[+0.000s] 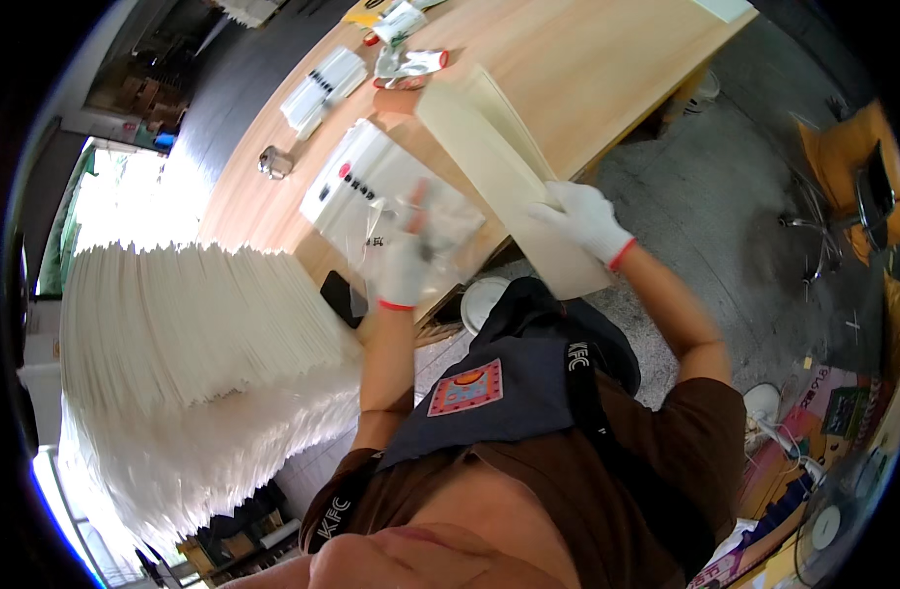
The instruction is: The person places a stack of white documents into a clear plastic bag, then retrieves a roll of blue labels and applies one to the bag. The person seals the bag and places it on the table.
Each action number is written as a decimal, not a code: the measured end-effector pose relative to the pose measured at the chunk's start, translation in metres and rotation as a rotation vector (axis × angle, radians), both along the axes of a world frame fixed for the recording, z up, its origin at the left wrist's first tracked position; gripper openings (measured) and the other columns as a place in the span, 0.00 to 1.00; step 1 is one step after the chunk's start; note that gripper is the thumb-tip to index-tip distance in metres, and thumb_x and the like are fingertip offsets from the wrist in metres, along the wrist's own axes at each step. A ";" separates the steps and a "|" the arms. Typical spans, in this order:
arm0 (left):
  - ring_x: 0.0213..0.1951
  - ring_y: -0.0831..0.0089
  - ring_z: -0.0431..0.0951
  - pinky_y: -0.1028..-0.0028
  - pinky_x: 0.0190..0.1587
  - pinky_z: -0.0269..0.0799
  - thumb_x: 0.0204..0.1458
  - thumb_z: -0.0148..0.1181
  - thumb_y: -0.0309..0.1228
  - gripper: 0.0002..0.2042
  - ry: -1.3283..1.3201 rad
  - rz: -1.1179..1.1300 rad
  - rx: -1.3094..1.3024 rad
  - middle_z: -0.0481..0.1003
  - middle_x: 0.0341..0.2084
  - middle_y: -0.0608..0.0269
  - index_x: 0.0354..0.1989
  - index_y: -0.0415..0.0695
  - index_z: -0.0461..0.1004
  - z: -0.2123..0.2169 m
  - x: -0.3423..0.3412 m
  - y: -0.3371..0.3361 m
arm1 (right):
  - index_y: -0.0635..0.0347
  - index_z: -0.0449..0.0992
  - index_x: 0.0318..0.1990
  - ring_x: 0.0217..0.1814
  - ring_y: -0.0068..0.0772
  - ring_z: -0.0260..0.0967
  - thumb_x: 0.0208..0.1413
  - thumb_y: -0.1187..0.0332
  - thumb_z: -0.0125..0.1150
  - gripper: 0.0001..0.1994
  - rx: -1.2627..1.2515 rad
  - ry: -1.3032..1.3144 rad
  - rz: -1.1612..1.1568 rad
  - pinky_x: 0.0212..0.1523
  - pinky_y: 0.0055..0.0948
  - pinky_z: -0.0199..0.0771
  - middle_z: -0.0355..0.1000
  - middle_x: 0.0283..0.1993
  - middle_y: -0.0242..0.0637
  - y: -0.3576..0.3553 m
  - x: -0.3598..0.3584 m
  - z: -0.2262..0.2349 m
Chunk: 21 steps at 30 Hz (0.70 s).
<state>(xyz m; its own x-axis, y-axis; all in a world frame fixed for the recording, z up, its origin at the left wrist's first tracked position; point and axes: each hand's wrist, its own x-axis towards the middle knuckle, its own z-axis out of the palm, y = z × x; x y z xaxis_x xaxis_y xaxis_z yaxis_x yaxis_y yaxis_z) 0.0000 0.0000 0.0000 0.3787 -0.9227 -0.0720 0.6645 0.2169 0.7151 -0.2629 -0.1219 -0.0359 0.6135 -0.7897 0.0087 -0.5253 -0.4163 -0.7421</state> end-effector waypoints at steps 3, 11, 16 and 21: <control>0.19 0.86 0.60 0.85 0.22 0.59 0.56 0.44 0.38 0.24 -0.161 -0.031 0.033 0.54 0.61 0.56 0.61 0.44 0.54 0.039 0.043 0.016 | 0.55 0.72 0.31 0.39 0.47 0.67 0.46 0.58 0.55 0.11 -0.359 -0.057 0.276 0.37 0.36 0.68 0.69 0.34 0.43 0.013 0.005 0.039; 0.31 0.76 0.62 0.74 0.38 0.58 0.52 0.48 0.33 0.28 -0.877 -0.278 0.058 0.59 0.58 0.57 0.62 0.42 0.52 0.085 0.022 0.054 | 0.56 0.71 0.31 0.37 0.38 0.67 0.46 0.66 0.53 0.06 -0.873 0.268 0.653 0.32 0.32 0.73 0.65 0.46 0.37 0.022 0.055 0.062; 0.39 0.71 0.73 0.72 0.44 0.68 0.45 0.53 0.21 0.25 -1.049 -0.167 0.296 0.72 0.43 0.57 0.56 0.42 0.62 0.022 -0.048 0.089 | 0.53 0.74 0.41 0.41 0.43 0.70 0.51 0.52 0.49 0.18 -0.127 0.225 0.618 0.41 0.40 0.68 0.72 0.37 0.47 0.019 0.084 0.078; 0.30 0.74 0.75 0.76 0.35 0.70 0.50 0.49 0.23 0.10 -1.602 0.085 0.045 0.75 0.30 0.62 0.39 0.40 0.73 -0.037 -0.044 0.105 | 0.61 0.74 0.43 0.41 0.33 0.70 0.48 0.59 0.58 0.18 0.860 -0.295 0.409 0.44 0.28 0.68 0.73 0.39 0.41 -0.004 0.114 0.021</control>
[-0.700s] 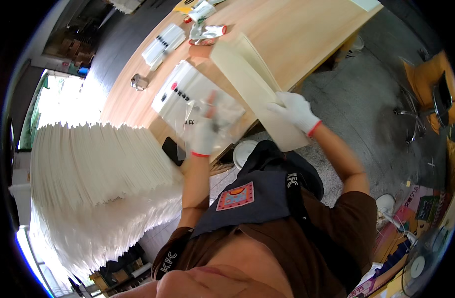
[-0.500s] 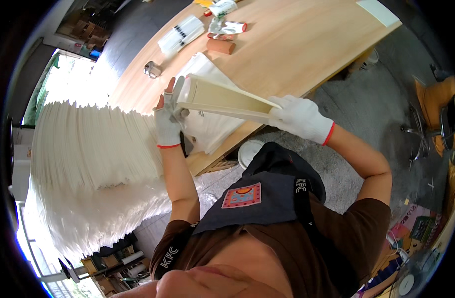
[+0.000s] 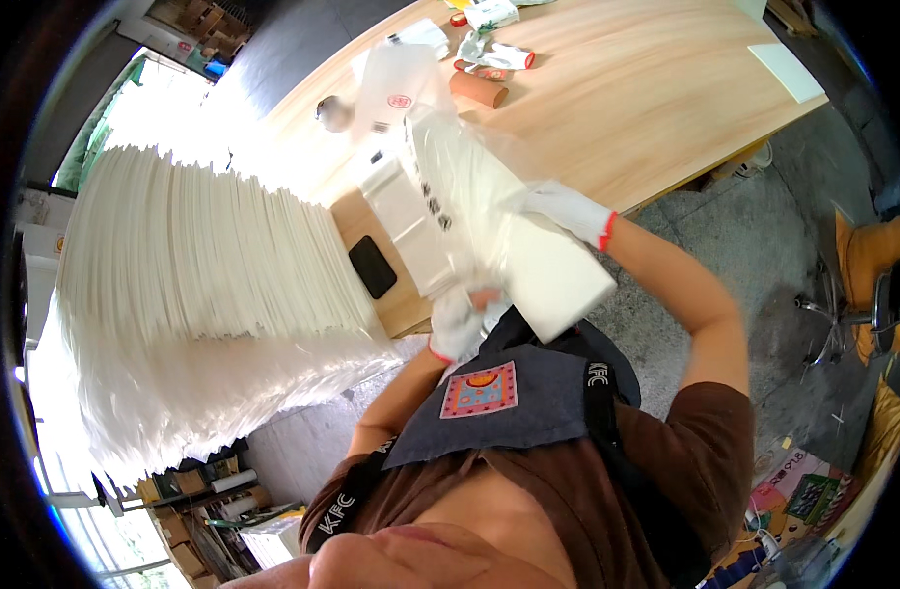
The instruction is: The person places a stack of white documents into a clear plastic bag, then retrieves a roll of blue labels and applies one to the bag. The person seals the bag and places it on the table.
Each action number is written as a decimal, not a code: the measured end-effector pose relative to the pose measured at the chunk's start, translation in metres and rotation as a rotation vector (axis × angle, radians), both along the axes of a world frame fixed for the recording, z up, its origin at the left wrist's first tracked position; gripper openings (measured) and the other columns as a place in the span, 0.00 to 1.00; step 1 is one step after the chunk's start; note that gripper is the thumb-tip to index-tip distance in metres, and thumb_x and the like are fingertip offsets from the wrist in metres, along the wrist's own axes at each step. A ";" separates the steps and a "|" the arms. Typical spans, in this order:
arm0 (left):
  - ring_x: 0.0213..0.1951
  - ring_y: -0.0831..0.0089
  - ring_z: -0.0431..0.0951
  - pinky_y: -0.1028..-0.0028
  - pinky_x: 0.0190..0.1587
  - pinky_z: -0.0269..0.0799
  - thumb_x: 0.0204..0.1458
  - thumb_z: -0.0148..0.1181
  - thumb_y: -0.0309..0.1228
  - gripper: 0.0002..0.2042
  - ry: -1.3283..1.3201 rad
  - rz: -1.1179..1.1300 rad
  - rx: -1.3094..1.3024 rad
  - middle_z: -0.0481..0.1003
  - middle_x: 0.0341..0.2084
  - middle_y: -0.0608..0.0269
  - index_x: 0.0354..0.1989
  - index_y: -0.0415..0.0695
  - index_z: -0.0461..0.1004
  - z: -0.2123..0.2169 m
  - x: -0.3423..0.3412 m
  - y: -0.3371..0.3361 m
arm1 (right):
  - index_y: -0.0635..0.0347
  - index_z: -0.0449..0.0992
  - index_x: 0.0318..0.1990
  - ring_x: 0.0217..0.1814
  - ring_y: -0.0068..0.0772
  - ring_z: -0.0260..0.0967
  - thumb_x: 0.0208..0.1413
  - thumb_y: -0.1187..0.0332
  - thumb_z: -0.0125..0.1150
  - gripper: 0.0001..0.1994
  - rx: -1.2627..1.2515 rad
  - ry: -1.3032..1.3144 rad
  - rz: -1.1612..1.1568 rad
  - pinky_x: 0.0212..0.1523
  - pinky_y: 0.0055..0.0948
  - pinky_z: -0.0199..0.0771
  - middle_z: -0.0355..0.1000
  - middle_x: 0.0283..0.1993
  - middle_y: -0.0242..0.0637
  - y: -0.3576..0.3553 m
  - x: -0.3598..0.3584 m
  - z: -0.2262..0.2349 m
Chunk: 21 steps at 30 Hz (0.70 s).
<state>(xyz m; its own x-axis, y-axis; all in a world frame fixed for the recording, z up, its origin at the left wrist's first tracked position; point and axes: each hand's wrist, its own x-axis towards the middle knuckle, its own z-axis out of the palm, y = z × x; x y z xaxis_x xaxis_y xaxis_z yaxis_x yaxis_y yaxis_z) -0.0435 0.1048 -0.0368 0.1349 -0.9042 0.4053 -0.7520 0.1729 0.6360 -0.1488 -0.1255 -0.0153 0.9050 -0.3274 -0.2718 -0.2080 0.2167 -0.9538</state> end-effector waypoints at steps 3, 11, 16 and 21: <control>0.26 0.69 0.75 0.76 0.31 0.70 0.47 0.48 0.20 0.12 0.496 0.103 0.040 0.75 0.25 0.60 0.39 0.41 0.74 0.050 0.000 -0.061 | 0.65 0.73 0.42 0.41 0.31 0.70 0.47 0.63 0.59 0.17 -0.606 -0.108 0.016 0.43 0.27 0.69 0.72 0.39 0.38 0.004 0.032 -0.042; 0.27 0.69 0.74 0.74 0.30 0.69 0.46 0.50 0.21 0.10 0.227 0.110 0.054 0.74 0.26 0.57 0.36 0.43 0.74 0.013 0.002 -0.086 | 0.59 0.72 0.41 0.43 0.39 0.68 0.46 0.66 0.56 0.14 -0.813 0.048 -0.504 0.46 0.32 0.67 0.71 0.41 0.37 0.077 0.060 -0.010; 0.25 0.64 0.74 0.72 0.27 0.68 0.43 0.55 0.22 0.08 0.281 0.189 0.155 0.75 0.26 0.55 0.33 0.43 0.74 -0.028 0.002 -0.032 | 0.57 0.68 0.42 0.44 0.43 0.64 0.36 0.67 0.62 0.21 -1.497 -0.224 -0.428 0.46 0.38 0.64 0.68 0.41 0.38 0.097 -0.034 -0.025; 0.24 0.63 0.71 0.68 0.28 0.68 0.40 0.59 0.23 0.08 -0.200 0.295 0.082 0.70 0.22 0.59 0.31 0.46 0.72 -0.074 -0.002 0.021 | 0.57 0.68 0.35 0.28 0.45 0.72 0.46 0.62 0.51 0.11 -1.262 0.664 -0.001 0.27 0.40 0.69 0.73 0.27 0.42 0.058 -0.046 -0.080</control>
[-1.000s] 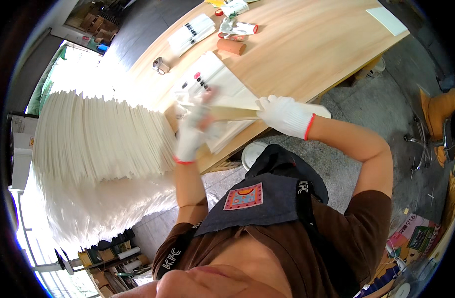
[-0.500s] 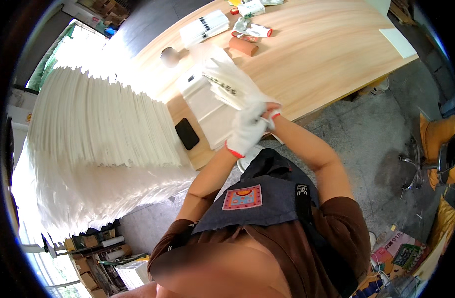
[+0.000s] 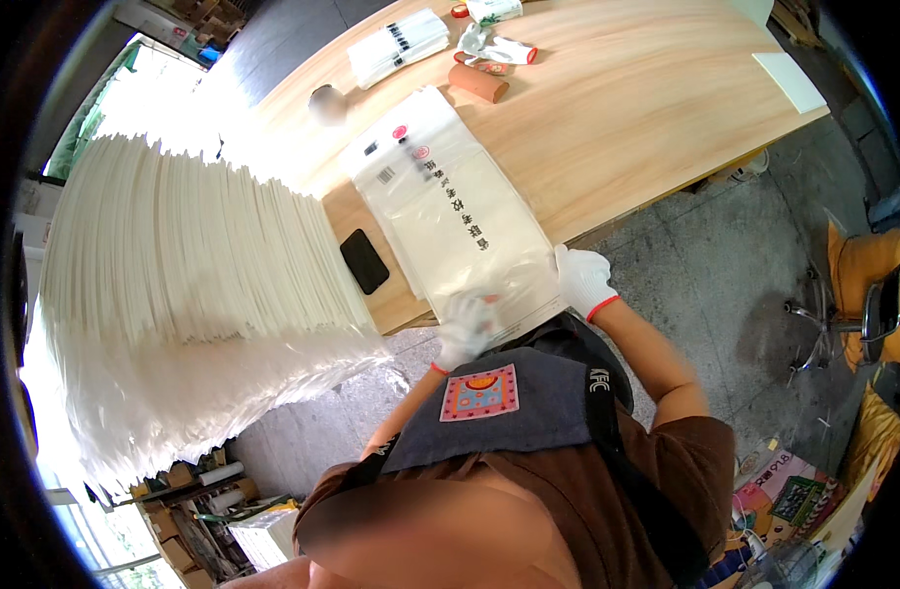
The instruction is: The person places a stack of white documents into a clear plastic bag, then retrieves a roll of blue labels and applies one to the bag. The person seals the bag and places it on the table.
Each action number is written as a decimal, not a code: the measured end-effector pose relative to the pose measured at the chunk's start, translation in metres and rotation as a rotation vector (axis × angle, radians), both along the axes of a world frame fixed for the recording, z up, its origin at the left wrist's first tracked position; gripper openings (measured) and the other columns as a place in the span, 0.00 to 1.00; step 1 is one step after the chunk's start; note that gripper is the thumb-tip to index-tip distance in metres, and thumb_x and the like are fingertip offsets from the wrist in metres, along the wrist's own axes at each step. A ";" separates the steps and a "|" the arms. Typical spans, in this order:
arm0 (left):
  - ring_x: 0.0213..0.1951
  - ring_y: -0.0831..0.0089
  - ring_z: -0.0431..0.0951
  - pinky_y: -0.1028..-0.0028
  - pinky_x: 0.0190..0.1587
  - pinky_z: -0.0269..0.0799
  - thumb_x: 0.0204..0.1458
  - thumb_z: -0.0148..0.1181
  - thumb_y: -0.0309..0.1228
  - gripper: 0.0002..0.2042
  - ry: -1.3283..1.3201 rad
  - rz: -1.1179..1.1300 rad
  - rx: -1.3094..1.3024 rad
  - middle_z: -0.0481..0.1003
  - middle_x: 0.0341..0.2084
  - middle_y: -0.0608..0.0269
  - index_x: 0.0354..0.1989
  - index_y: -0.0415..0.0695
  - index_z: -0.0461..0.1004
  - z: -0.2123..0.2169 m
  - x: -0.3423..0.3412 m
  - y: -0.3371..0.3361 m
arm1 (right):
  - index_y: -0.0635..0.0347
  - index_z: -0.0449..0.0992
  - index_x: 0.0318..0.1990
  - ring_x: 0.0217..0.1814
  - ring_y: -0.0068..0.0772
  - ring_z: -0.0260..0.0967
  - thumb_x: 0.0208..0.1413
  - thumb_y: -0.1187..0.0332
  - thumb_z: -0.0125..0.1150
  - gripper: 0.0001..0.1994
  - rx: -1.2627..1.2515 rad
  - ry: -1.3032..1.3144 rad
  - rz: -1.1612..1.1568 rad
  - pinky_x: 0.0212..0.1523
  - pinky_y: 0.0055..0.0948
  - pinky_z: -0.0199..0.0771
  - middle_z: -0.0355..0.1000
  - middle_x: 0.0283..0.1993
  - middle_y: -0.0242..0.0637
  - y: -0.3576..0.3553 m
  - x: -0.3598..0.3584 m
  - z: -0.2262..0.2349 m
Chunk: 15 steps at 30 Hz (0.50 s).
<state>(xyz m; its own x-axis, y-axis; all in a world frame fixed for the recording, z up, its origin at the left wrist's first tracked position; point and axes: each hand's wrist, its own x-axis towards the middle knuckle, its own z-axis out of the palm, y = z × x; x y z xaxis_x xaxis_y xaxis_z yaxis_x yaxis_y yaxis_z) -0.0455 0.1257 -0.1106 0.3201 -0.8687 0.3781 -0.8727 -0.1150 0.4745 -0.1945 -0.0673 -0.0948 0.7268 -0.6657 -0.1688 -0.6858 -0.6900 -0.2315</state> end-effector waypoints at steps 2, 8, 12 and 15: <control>0.23 0.65 0.69 0.68 0.26 0.66 0.39 0.59 0.22 0.08 -0.164 0.255 -0.038 0.69 0.22 0.61 0.29 0.46 0.70 -0.029 0.026 0.033 | 0.59 0.67 0.33 0.22 0.43 0.72 0.48 0.60 0.49 0.11 -0.160 -0.032 0.171 0.21 0.39 0.69 0.72 0.22 0.41 0.003 -0.007 -0.014; 0.22 0.84 0.62 0.81 0.24 0.60 0.47 0.57 0.24 0.06 0.770 0.596 -0.395 0.63 0.19 0.72 0.28 0.43 0.65 -0.033 0.004 0.078 | 0.57 0.68 0.25 0.22 0.41 0.72 0.47 0.62 0.50 0.09 -0.142 0.063 0.283 0.21 0.38 0.70 0.72 0.22 0.44 0.031 -0.014 0.048; 0.20 0.85 0.59 0.82 0.23 0.58 0.48 0.57 0.25 0.07 1.063 0.557 -0.283 0.62 0.17 0.74 0.26 0.43 0.64 0.017 -0.046 0.111 | 0.59 0.74 0.32 0.29 0.41 0.75 0.50 0.64 0.47 0.11 0.114 0.471 0.404 0.25 0.40 0.73 0.74 0.30 0.43 0.056 -0.040 0.083; 0.20 0.85 0.59 0.82 0.22 0.57 0.48 0.57 0.25 0.08 1.039 0.358 0.062 0.63 0.17 0.73 0.23 0.42 0.63 0.028 -0.040 0.132 | 0.57 0.74 0.28 0.20 0.39 0.73 0.46 0.66 0.49 0.08 0.035 0.325 0.617 0.16 0.39 0.68 0.73 0.22 0.41 0.059 -0.056 0.061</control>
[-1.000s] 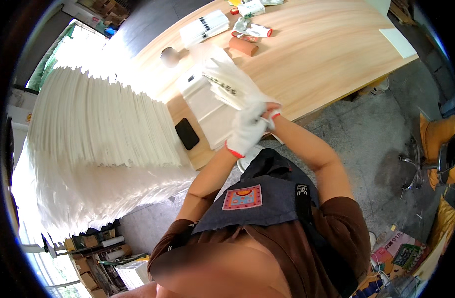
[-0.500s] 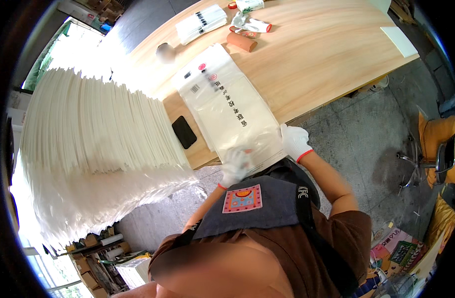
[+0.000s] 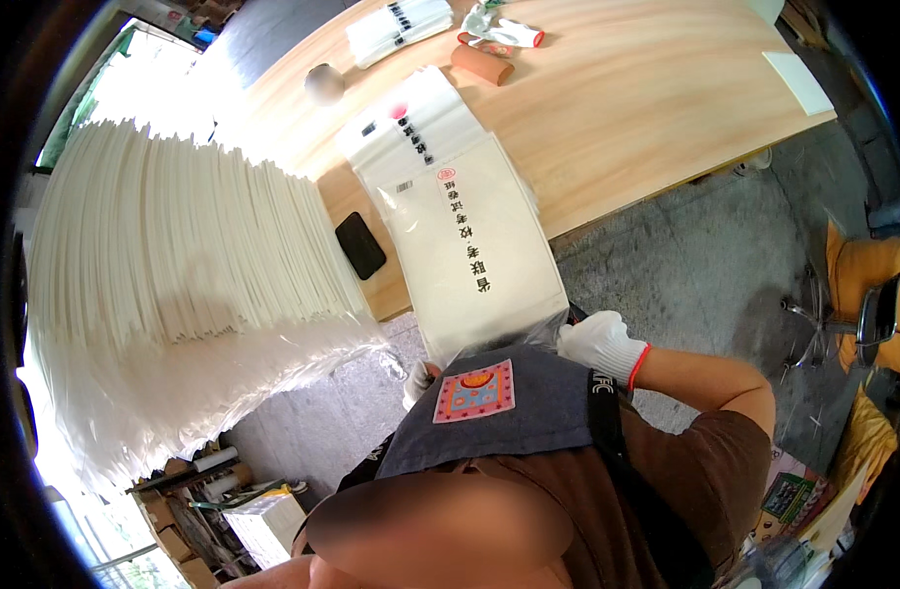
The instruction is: The person places a stack of white documents into a clear plastic bag, then retrieves a roll of blue labels and applies one to the bag. The person seals the bag and places it on the table.
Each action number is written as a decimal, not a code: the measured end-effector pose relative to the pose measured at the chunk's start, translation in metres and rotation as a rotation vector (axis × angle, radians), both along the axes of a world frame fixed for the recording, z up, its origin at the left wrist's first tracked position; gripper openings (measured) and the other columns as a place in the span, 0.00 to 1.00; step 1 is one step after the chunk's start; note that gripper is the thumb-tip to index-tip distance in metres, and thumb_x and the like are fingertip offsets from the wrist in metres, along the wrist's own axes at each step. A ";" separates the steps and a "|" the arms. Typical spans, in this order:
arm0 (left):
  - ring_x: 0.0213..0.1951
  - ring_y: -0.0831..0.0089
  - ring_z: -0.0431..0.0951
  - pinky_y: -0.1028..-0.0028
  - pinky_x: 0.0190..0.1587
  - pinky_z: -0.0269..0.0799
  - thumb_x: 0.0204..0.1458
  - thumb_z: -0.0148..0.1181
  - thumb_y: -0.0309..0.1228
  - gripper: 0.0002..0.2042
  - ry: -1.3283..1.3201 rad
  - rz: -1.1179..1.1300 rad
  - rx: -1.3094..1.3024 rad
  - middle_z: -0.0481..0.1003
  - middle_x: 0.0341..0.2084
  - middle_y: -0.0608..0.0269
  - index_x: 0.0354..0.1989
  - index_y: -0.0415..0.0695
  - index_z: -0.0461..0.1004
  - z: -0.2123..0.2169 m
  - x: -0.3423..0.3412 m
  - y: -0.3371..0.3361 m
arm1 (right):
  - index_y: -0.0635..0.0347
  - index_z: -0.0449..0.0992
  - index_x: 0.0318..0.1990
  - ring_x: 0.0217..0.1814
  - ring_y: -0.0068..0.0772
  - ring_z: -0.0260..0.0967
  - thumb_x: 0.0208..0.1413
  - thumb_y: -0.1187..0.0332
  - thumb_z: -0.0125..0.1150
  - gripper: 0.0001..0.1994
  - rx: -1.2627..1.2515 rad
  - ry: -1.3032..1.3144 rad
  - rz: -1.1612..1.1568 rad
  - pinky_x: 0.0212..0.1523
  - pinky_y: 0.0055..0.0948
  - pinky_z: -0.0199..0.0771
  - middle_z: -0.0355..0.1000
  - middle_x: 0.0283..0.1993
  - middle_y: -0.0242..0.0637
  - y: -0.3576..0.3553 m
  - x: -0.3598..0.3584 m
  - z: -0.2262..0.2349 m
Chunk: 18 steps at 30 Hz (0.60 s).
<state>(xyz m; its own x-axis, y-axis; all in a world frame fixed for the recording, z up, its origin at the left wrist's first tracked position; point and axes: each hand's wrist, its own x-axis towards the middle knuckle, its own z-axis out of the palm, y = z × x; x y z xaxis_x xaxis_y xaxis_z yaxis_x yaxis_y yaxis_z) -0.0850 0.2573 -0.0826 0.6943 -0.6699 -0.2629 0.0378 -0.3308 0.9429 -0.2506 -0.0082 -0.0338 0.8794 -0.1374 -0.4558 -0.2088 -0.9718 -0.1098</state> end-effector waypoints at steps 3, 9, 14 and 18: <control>0.18 0.83 0.60 0.81 0.21 0.56 0.45 0.57 0.24 0.07 -0.436 0.124 -0.079 0.64 0.14 0.70 0.22 0.43 0.65 -0.010 0.025 -0.037 | 0.54 0.74 0.22 0.16 0.34 0.71 0.41 0.66 0.52 0.05 -0.122 -0.135 0.096 0.10 0.34 0.64 0.70 0.16 0.36 -0.015 0.023 0.001; 0.21 0.63 0.73 0.70 0.27 0.67 0.43 0.55 0.29 0.05 -0.455 -0.156 0.404 0.69 0.16 0.56 0.26 0.46 0.66 -0.067 0.026 0.006 | 0.57 0.74 0.26 0.26 0.42 0.73 0.45 0.65 0.50 0.09 0.104 0.052 -0.077 0.22 0.41 0.70 0.71 0.22 0.42 -0.020 0.004 0.005; 0.32 0.73 0.73 0.74 0.35 0.69 0.52 0.53 0.37 0.12 0.001 0.261 -0.079 0.71 0.26 0.64 0.34 0.39 0.66 -0.099 0.049 0.007 | 0.60 0.73 0.33 0.32 0.43 0.71 0.55 0.57 0.43 0.16 0.846 -0.378 -0.864 0.33 0.38 0.70 0.73 0.29 0.42 -0.070 0.000 -0.051; 0.30 0.72 0.74 0.72 0.36 0.70 0.51 0.54 0.41 0.17 0.462 0.044 0.156 0.75 0.29 0.60 0.40 0.39 0.71 -0.112 0.074 -0.034 | 0.62 0.70 0.43 0.34 0.40 0.70 0.57 0.54 0.43 0.19 1.125 -0.409 -1.045 0.39 0.35 0.68 0.72 0.39 0.41 -0.071 0.033 -0.099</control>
